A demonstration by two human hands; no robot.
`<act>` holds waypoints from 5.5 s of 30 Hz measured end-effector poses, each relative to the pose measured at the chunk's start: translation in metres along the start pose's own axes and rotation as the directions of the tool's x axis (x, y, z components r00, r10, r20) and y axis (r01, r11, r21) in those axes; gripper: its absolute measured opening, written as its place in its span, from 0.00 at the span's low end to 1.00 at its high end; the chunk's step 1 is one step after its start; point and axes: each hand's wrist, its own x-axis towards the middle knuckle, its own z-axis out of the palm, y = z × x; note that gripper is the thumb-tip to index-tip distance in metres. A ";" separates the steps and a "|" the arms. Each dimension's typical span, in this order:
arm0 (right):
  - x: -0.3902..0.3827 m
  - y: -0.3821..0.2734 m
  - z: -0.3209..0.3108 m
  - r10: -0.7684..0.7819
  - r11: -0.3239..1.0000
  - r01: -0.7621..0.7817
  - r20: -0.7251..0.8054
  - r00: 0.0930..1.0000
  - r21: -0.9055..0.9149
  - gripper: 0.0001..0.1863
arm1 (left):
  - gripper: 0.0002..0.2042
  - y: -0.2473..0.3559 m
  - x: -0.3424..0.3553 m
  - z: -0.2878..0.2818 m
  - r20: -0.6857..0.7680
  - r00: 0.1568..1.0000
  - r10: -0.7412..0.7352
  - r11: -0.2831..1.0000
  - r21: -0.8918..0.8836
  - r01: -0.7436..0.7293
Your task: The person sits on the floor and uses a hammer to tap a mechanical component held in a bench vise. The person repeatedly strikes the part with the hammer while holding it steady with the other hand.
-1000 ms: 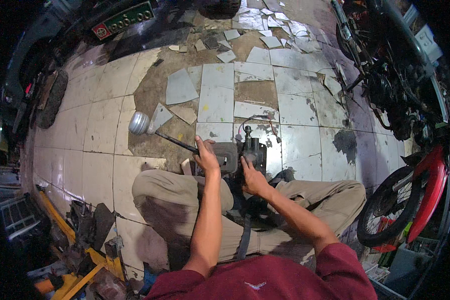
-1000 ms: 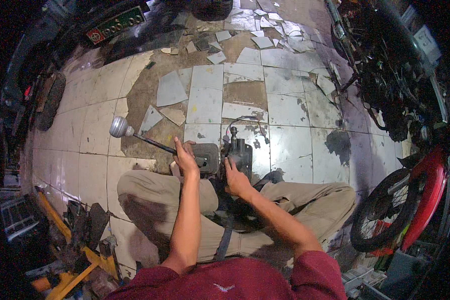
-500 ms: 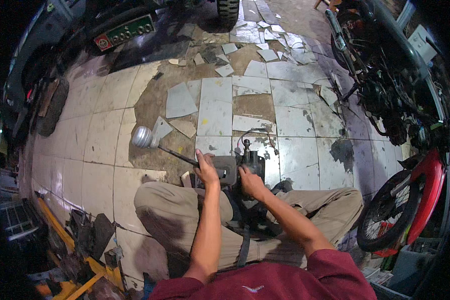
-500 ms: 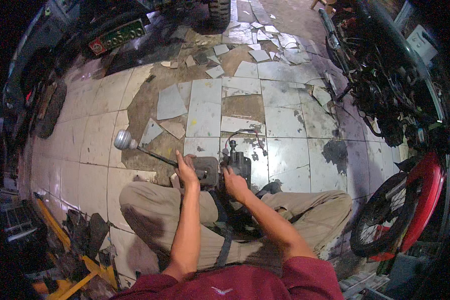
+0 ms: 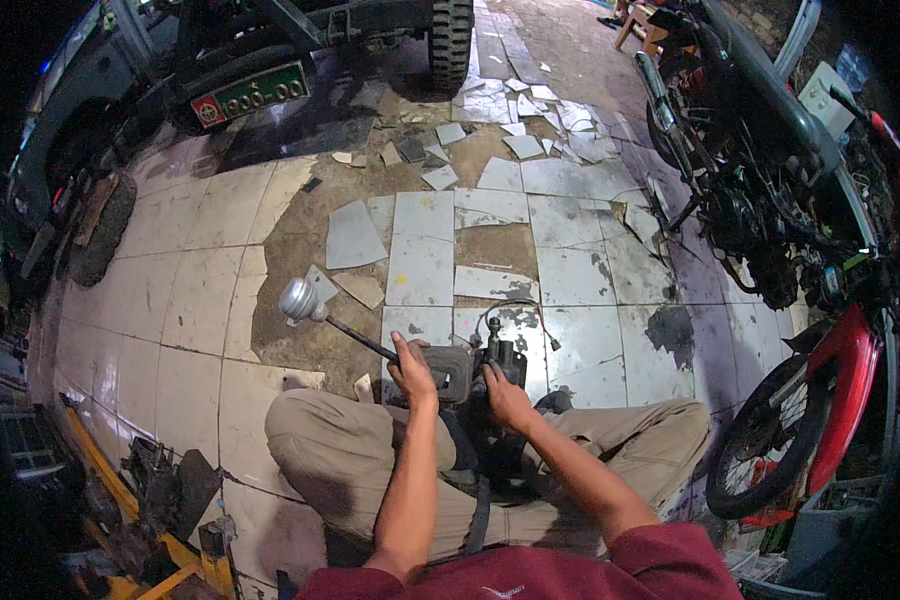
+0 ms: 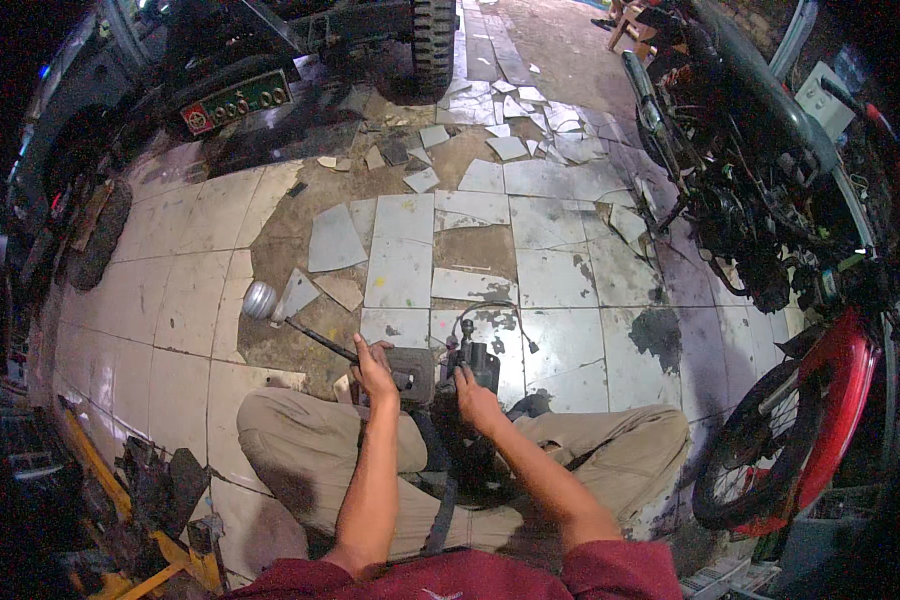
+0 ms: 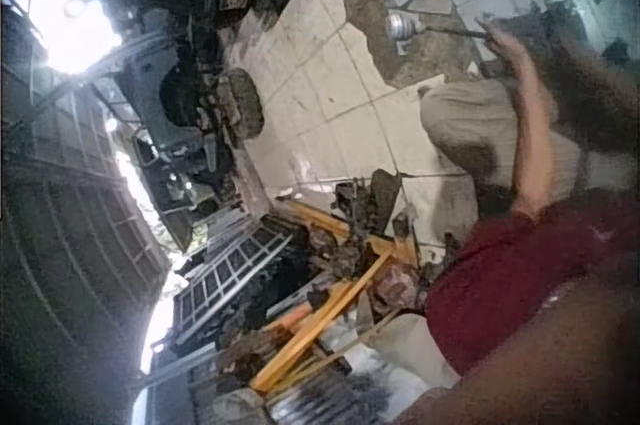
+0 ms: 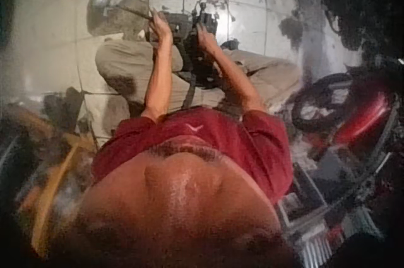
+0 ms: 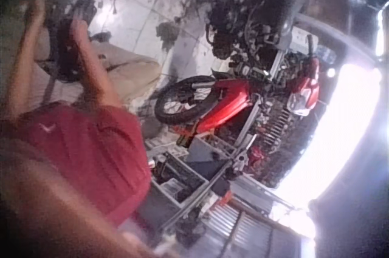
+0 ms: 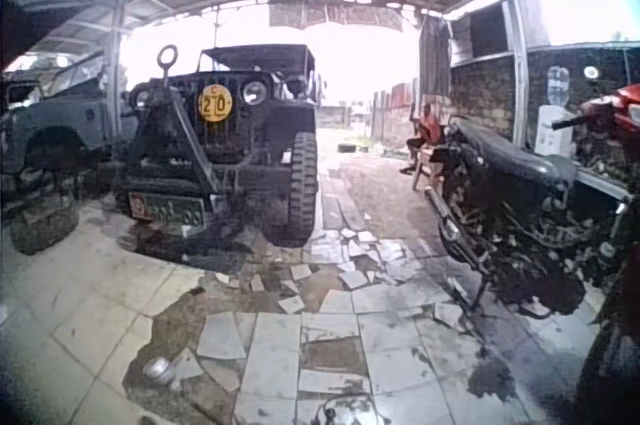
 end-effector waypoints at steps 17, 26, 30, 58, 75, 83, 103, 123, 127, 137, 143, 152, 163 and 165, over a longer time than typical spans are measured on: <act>-0.007 -0.022 0.009 -0.004 0.995 0.005 -0.010 1.000 0.098 0.46 | 0.31 -0.008 0.005 -0.001 -0.041 0.999 -0.017 0.993 -0.121 0.012; -0.019 -0.041 -0.009 0.000 0.997 0.002 -0.030 1.000 0.076 0.36 | 0.31 -0.010 0.011 -0.008 -0.043 0.999 0.012 0.995 -0.098 -0.016; -0.013 -0.038 0.006 0.016 0.992 -0.009 -0.055 0.998 0.127 0.37 | 0.32 -0.005 0.004 -0.009 -0.021 0.998 0.063 0.998 -0.022 -0.063; -0.009 -0.021 0.007 0.072 0.990 -0.064 -0.064 0.995 0.126 0.42 | 0.28 -0.018 0.017 -0.010 -0.056 0.995 0.080 0.983 -0.163 -0.088; -0.005 -0.005 0.009 0.171 0.973 -0.164 -0.029 0.985 0.163 0.44 | 0.28 -0.019 0.017 -0.004 -0.061 0.997 0.039 0.993 -0.107 -0.045; -0.007 -0.018 0.015 0.309 0.951 -0.309 -0.021 0.951 0.007 0.43 | 0.28 -0.015 0.013 -0.006 -0.016 0.998 0.065 0.989 -0.134 -0.066; -0.010 -0.017 0.012 0.074 0.966 -0.140 0.291 0.954 0.216 0.49 | 0.28 -0.009 0.017 -0.012 -0.039 0.998 0.045 0.995 -0.084 -0.048; -0.010 0.001 0.004 0.132 0.990 -0.141 0.211 0.968 0.027 0.44 | 0.26 -0.026 0.027 -0.012 -0.044 0.999 0.003 0.975 -0.224 -0.013; 0.002 0.020 0.016 0.141 0.986 -0.156 0.210 0.967 0.057 0.48 | 0.26 -0.024 0.025 -0.005 -0.033 0.999 0.010 0.973 -0.228 -0.017; 0.006 0.009 0.002 0.104 0.993 -0.112 0.217 0.971 0.023 0.46 | 0.27 -0.018 0.015 -0.008 -0.023 0.998 0.060 0.977 -0.204 -0.064; 0.023 0.019 0.000 0.142 0.990 -0.134 0.281 0.949 -0.046 0.41 | 0.27 -0.019 0.030 -0.014 -0.075 0.995 -0.066 0.972 -0.229 0.047; 0.017 0.101 -0.038 0.212 0.954 -0.160 -0.189 0.959 0.254 0.22 | 0.28 -0.012 0.021 -0.008 0.045 0.984 0.175 0.980 -0.105 -0.169; -0.006 0.106 -0.021 0.149 0.956 0.062 -0.657 0.739 0.287 0.08 | 0.23 -0.009 0.012 -0.006 0.073 0.973 0.217 0.940 -0.286 -0.188; 0.001 0.075 -0.004 0.157 0.936 0.081 -0.612 0.775 0.343 0.11 | 0.22 -0.007 0.007 -0.010 0.066 0.976 0.208 0.912 -0.374 -0.169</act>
